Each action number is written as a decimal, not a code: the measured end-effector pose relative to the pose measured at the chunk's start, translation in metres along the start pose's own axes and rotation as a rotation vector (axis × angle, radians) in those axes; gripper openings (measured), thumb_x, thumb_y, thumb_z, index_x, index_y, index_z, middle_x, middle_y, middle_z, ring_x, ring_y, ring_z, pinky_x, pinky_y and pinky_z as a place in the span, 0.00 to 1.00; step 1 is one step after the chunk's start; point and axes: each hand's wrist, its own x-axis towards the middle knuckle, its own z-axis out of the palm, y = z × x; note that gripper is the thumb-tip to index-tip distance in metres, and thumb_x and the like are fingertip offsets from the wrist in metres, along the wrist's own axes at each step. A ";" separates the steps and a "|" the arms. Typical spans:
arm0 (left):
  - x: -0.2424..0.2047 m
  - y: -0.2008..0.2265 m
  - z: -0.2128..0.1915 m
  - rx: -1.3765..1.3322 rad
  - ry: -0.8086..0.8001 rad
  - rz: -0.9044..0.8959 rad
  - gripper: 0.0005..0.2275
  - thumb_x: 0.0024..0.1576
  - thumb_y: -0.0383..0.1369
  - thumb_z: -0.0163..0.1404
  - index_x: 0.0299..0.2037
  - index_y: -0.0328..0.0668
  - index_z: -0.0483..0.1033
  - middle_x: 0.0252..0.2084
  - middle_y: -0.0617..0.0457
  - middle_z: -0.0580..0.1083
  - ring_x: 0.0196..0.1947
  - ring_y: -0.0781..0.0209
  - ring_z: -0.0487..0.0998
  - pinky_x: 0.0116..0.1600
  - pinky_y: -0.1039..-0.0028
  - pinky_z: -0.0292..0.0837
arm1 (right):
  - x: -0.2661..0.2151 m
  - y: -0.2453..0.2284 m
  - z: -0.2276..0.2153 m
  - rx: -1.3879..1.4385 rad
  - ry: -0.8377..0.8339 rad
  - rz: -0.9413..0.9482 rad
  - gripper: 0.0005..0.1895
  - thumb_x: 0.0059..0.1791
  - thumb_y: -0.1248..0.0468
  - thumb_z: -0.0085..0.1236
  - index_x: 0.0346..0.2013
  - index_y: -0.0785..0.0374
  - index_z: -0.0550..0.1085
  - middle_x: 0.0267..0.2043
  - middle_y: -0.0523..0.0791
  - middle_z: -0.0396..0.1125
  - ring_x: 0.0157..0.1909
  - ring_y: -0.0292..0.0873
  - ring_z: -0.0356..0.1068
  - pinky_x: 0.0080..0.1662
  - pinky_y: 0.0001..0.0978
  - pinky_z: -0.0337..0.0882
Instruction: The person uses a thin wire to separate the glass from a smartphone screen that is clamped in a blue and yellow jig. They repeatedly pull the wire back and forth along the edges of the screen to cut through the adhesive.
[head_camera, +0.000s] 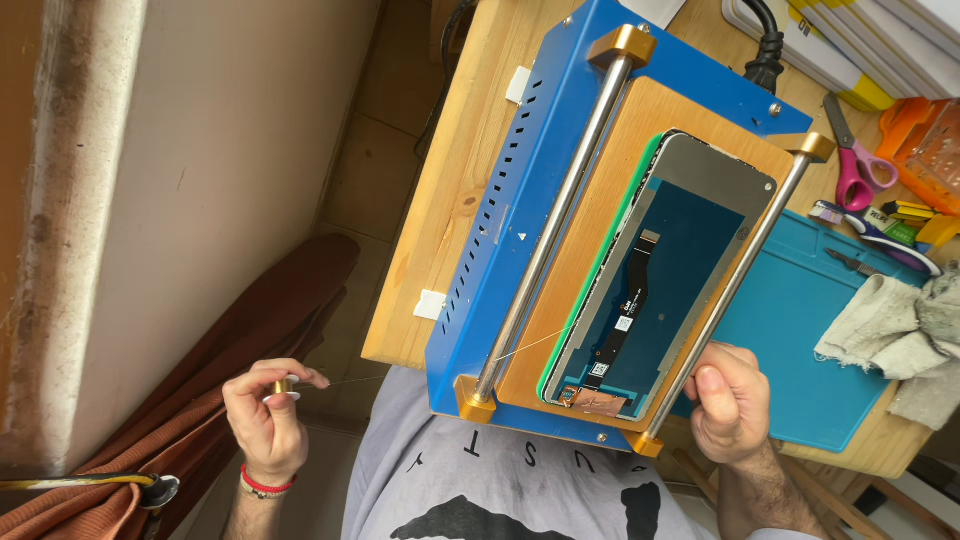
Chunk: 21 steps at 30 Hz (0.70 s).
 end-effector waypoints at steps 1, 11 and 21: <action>0.002 0.000 0.001 -0.006 0.004 -0.003 0.14 0.75 0.44 0.37 0.52 0.39 0.60 0.39 0.38 0.75 0.29 0.49 0.83 0.38 0.65 0.83 | 0.000 -0.001 0.002 -0.007 -0.004 -0.001 0.27 0.59 0.52 0.35 0.16 0.56 0.61 0.17 0.38 0.54 0.20 0.38 0.52 0.29 0.35 0.52; 0.034 -0.019 0.026 -0.003 0.277 0.148 0.20 0.78 0.37 0.34 0.37 0.29 0.69 0.29 0.42 0.69 0.22 0.53 0.66 0.31 0.67 0.60 | -0.004 0.009 0.017 -0.017 0.136 -0.138 0.28 0.58 0.52 0.35 0.15 0.54 0.51 0.16 0.37 0.43 0.20 0.37 0.40 0.27 0.37 0.42; 0.082 0.034 0.042 -0.322 0.270 0.042 0.19 0.76 0.40 0.39 0.30 0.44 0.58 0.23 0.57 0.54 0.19 0.63 0.61 0.30 0.70 0.52 | -0.046 0.024 0.037 0.121 0.165 -0.016 0.29 0.57 0.49 0.38 0.11 0.48 0.52 0.13 0.33 0.48 0.19 0.34 0.45 0.28 0.35 0.47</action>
